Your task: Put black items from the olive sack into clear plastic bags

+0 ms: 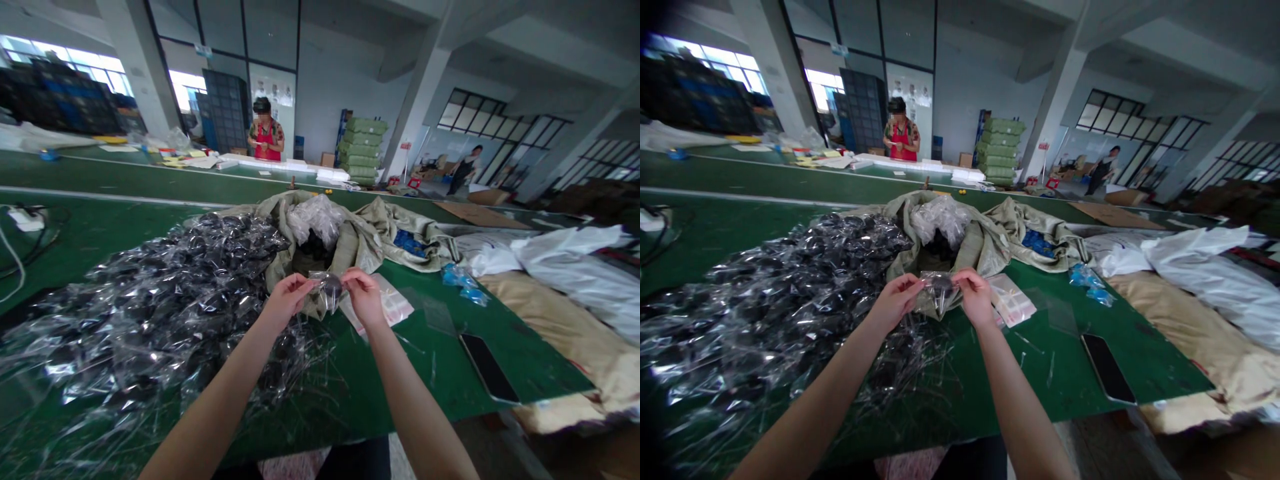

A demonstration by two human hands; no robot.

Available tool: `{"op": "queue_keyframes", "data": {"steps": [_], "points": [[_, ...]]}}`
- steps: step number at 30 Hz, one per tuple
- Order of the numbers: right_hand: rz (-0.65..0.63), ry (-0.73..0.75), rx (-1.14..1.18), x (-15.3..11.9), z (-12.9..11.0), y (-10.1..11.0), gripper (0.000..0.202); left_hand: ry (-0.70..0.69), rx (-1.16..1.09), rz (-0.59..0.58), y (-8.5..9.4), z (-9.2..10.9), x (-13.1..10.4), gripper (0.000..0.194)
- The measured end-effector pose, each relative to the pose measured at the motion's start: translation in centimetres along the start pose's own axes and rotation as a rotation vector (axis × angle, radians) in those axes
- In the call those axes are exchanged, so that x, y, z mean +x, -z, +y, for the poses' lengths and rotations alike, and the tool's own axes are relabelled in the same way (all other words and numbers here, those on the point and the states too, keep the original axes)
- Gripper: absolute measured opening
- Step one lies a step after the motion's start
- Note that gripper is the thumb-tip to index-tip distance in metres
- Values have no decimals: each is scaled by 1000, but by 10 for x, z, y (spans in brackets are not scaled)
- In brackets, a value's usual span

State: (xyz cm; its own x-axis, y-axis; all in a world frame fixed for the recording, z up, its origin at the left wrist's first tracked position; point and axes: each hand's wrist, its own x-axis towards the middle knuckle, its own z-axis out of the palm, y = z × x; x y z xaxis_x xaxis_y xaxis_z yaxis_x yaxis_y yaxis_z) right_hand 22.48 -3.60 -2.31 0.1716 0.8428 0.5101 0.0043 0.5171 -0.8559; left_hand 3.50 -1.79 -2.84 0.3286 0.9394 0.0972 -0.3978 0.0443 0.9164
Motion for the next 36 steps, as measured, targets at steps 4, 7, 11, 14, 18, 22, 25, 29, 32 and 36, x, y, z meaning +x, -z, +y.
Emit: {"op": "queue_keyframes", "data": {"steps": [4,7,11,14,18,22,25,29,32,36], "points": [[6,-28,12,0,6,-1,13,139,-97,-68,-6,-2,-1,41],[22,-63,27,1,4,-1,13,182,-148,-71,-9,-1,-2,47],[-18,-28,-1,1,-5,-1,15,222,-186,-81,-8,3,0,50],[-41,-2,-56,1,-11,-2,16,249,-175,-133,-7,5,2,53],[-39,-10,-56,2,-14,-3,17,164,-70,-126,-8,3,3,45],[-54,-13,-37,2,-10,-3,19,108,-8,-93,-6,-3,4,46],[-27,-85,97,-1,-10,-5,11,50,39,-31,-4,-6,5,45],[18,-246,253,-7,-10,-14,33,43,56,27,-5,-5,3,46],[-19,-307,273,-11,-3,-24,36,41,4,11,-7,-4,2,46],[-1,-337,467,-21,12,-37,39,75,-120,-16,-6,-13,0,44]]}}
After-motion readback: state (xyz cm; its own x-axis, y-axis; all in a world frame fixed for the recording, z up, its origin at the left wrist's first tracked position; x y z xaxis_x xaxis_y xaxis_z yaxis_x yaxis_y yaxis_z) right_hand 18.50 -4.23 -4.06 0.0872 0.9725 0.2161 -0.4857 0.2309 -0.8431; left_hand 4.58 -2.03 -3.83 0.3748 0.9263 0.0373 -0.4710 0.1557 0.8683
